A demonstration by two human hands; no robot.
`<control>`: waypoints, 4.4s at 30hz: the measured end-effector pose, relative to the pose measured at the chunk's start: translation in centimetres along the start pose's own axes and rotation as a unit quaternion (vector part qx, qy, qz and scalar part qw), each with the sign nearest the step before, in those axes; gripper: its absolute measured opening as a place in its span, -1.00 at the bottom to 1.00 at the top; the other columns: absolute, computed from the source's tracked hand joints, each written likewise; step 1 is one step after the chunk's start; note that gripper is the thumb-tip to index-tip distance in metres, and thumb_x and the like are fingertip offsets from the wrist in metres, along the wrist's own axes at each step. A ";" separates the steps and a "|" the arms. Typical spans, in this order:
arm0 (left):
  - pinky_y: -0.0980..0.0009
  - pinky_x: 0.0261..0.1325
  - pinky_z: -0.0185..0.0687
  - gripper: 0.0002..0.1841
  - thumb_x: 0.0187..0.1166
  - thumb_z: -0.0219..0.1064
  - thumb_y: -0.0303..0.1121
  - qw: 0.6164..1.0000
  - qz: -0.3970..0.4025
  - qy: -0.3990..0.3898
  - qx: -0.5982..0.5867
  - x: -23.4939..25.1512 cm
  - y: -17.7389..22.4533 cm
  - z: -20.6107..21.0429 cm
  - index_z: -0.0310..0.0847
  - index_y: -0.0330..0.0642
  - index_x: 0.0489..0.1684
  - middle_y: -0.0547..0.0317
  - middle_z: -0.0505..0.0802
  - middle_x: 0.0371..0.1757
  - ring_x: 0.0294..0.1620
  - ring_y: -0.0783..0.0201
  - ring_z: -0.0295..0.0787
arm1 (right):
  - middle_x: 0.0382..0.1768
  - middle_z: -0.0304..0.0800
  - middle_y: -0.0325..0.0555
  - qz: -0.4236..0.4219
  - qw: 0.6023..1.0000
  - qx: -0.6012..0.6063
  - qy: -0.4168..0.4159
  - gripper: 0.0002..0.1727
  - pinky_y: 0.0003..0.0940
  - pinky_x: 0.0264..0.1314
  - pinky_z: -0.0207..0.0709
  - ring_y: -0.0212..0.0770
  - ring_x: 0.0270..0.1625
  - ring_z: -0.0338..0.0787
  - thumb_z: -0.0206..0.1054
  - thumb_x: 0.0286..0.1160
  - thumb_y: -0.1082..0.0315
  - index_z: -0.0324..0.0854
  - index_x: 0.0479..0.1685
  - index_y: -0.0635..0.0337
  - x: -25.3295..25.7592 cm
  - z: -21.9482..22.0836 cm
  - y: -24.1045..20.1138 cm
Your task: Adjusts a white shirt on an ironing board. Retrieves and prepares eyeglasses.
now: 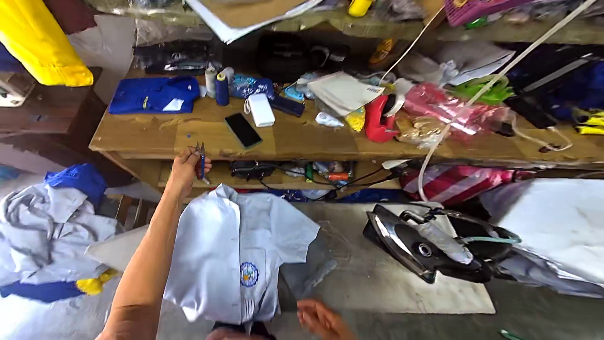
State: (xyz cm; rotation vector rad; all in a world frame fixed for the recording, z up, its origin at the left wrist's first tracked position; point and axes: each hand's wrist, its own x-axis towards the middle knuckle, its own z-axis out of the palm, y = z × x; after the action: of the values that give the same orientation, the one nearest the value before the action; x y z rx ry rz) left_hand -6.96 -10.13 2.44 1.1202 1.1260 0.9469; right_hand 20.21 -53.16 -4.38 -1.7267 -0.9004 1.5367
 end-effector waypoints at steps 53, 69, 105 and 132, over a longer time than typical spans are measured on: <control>0.22 0.06 0.81 -0.79 0.62 0.36 -0.33 0.922 0.144 -0.109 0.343 -15.6 -7.0 -7.2 0.83 -0.29 -0.08 0.05 0.91 -0.17 -0.16 0.26 0.86 | -0.21 0.84 -0.06 -0.044 0.974 0.204 0.087 -0.80 -0.35 -0.06 0.75 -0.29 -0.17 0.83 0.33 0.58 0.51 0.65 0.09 0.37 16.7 15.5 -6.6; 0.22 -0.01 0.74 -0.57 0.77 0.18 -0.14 0.886 -0.009 -0.318 0.337 -17.4 -8.0 -1.8 0.57 -0.25 0.43 -0.01 0.84 -0.07 -0.22 0.21 0.79 | -0.25 0.90 -0.06 -0.162 0.933 0.264 0.182 -0.85 -0.41 -0.04 0.74 -0.35 -0.19 0.84 0.37 0.50 0.59 0.79 -0.07 0.43 15.1 16.4 -6.6; 0.30 -0.09 0.72 -0.59 0.80 0.15 -0.11 0.875 0.002 -0.321 0.362 -17.0 -8.4 -1.9 0.64 -0.25 0.32 0.06 0.85 -0.24 -0.32 0.28 0.78 | -0.19 0.89 -0.04 -0.241 0.923 0.264 0.143 -0.83 -0.38 0.07 0.73 -0.32 -0.11 0.84 0.28 0.57 0.60 0.76 -0.02 0.45 14.8 17.6 -6.6; 0.54 -0.30 0.58 -0.68 0.80 0.15 -0.20 0.887 -0.031 -0.335 0.315 -16.0 -7.8 -2.7 0.77 -0.21 0.10 0.31 0.78 -0.45 -0.52 0.53 0.61 | -0.26 0.81 -0.12 -0.271 0.945 0.042 0.180 -0.82 -0.57 -0.17 0.66 -0.47 -0.29 0.73 0.33 0.57 0.43 0.79 -0.11 0.37 14.6 17.2 -7.6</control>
State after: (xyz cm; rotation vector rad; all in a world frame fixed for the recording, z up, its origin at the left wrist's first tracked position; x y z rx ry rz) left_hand -12.49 -26.58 -2.33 1.7482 0.8819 0.0677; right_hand 3.73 -36.38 -7.81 -1.4659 -0.9919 0.8539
